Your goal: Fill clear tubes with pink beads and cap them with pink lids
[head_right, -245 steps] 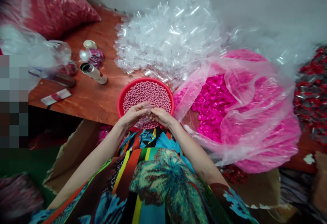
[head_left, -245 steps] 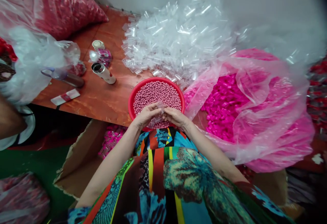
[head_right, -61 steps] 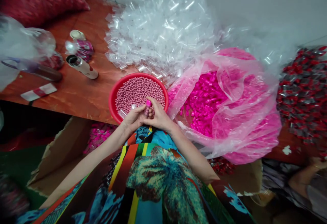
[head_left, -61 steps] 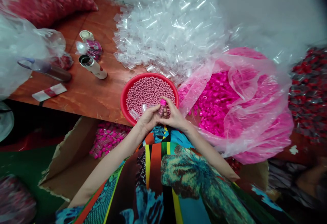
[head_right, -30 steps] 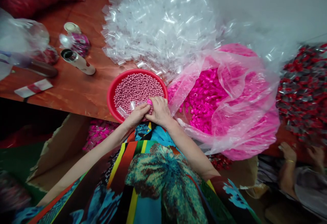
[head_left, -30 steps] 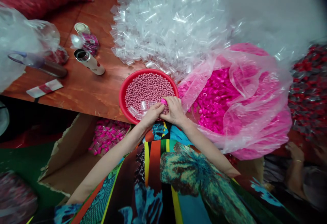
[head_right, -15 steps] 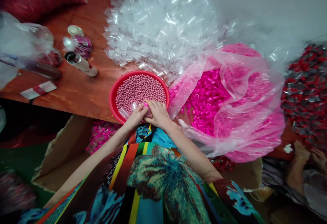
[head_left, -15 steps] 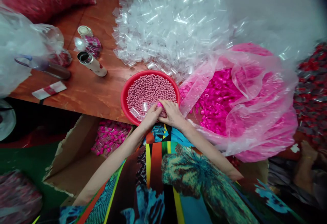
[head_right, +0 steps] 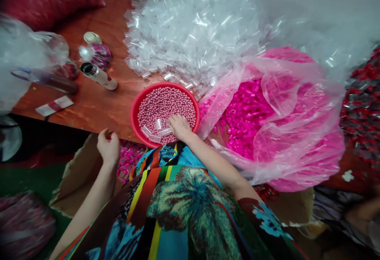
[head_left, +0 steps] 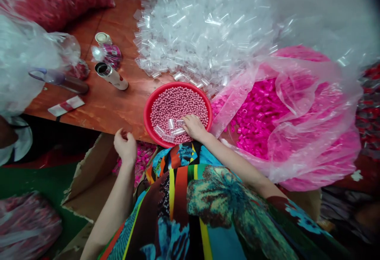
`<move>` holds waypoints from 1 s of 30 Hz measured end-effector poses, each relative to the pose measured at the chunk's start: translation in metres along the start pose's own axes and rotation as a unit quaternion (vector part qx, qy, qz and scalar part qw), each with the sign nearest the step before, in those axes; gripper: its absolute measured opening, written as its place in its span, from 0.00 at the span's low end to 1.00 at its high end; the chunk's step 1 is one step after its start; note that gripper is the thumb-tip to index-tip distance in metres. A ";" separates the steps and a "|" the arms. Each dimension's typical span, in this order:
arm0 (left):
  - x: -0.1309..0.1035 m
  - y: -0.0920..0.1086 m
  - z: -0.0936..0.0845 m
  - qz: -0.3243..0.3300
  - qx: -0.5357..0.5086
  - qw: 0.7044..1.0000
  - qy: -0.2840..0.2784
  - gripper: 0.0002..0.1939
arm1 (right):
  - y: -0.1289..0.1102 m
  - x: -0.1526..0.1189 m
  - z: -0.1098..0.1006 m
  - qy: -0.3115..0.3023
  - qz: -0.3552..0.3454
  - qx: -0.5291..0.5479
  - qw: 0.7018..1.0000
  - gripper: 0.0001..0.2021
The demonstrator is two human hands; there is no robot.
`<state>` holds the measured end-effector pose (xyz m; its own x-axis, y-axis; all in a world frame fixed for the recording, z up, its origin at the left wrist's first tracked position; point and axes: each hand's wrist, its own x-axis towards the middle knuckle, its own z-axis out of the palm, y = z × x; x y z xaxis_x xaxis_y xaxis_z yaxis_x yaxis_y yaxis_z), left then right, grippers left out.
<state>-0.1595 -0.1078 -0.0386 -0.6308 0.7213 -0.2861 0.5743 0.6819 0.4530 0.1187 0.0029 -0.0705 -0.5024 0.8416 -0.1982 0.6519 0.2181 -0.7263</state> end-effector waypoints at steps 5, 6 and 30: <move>-0.021 0.077 0.033 -0.003 -0.375 0.911 -0.169 0.24 | -0.001 -0.008 -0.001 0.027 0.128 0.383 0.914 0.15; -0.025 0.090 0.040 -0.001 -0.419 0.877 -0.236 0.27 | -0.002 -0.012 -0.002 0.011 0.144 0.460 0.876 0.17; 0.027 0.166 0.097 0.271 0.111 0.938 -0.184 0.19 | 0.054 -0.088 -0.064 0.168 0.243 0.489 0.821 0.14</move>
<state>-0.0305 0.0370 -0.0528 -0.0157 0.9346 -0.3555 0.8791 0.1823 0.4405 0.2342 -0.0282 -0.0502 -0.0258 0.8370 -0.5466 -0.1211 -0.5454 -0.8294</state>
